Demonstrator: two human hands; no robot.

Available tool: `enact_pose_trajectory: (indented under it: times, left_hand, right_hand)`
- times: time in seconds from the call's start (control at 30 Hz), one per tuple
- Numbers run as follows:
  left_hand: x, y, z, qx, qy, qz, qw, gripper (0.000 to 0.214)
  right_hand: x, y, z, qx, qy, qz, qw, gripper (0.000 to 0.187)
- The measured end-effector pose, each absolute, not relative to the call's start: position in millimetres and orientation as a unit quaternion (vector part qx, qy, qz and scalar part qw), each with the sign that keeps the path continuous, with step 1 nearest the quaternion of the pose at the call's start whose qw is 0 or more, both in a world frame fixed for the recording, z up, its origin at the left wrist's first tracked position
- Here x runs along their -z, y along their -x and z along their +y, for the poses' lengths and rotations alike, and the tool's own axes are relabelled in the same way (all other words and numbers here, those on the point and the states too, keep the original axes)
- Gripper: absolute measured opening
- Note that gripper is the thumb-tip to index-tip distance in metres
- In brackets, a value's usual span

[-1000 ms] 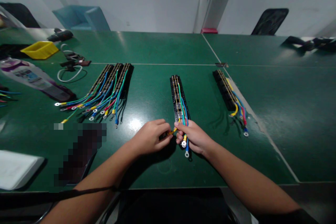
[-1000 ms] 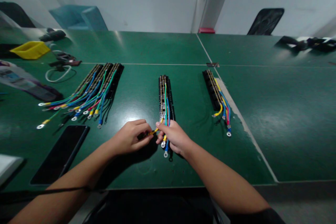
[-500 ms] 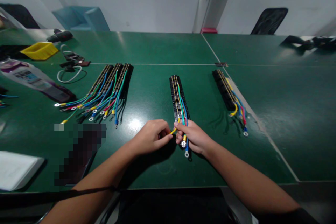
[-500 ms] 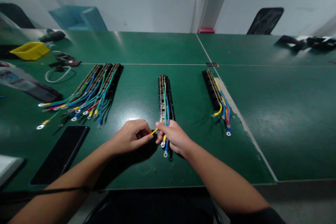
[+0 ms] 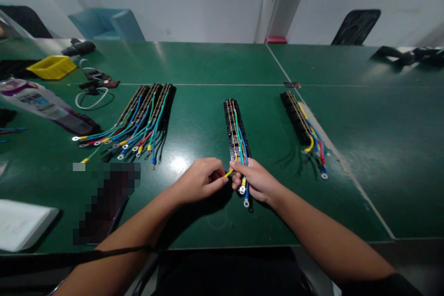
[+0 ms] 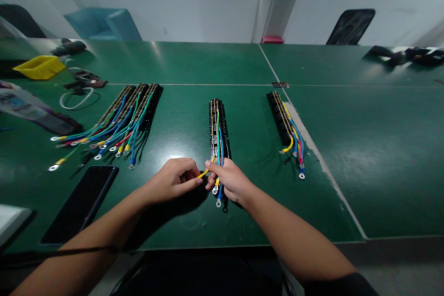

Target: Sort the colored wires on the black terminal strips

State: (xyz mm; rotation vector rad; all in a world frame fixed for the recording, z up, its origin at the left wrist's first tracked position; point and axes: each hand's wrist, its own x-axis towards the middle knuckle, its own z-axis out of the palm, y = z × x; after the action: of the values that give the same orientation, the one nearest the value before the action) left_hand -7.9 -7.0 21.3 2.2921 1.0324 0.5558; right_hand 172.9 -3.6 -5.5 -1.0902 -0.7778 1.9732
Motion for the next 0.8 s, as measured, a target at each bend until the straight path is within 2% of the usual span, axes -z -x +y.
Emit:
enact_pose_trajectory:
  times: [0.8]
  left_hand:
    - [-19.8, 8.7, -6.1, -0.211, -0.854, 0.386, 0.278, 0.02]
  right_hand:
    - [4.4, -173.5, -2.1, -0.783, 0.416, -0.288, 0.362, 0.018]
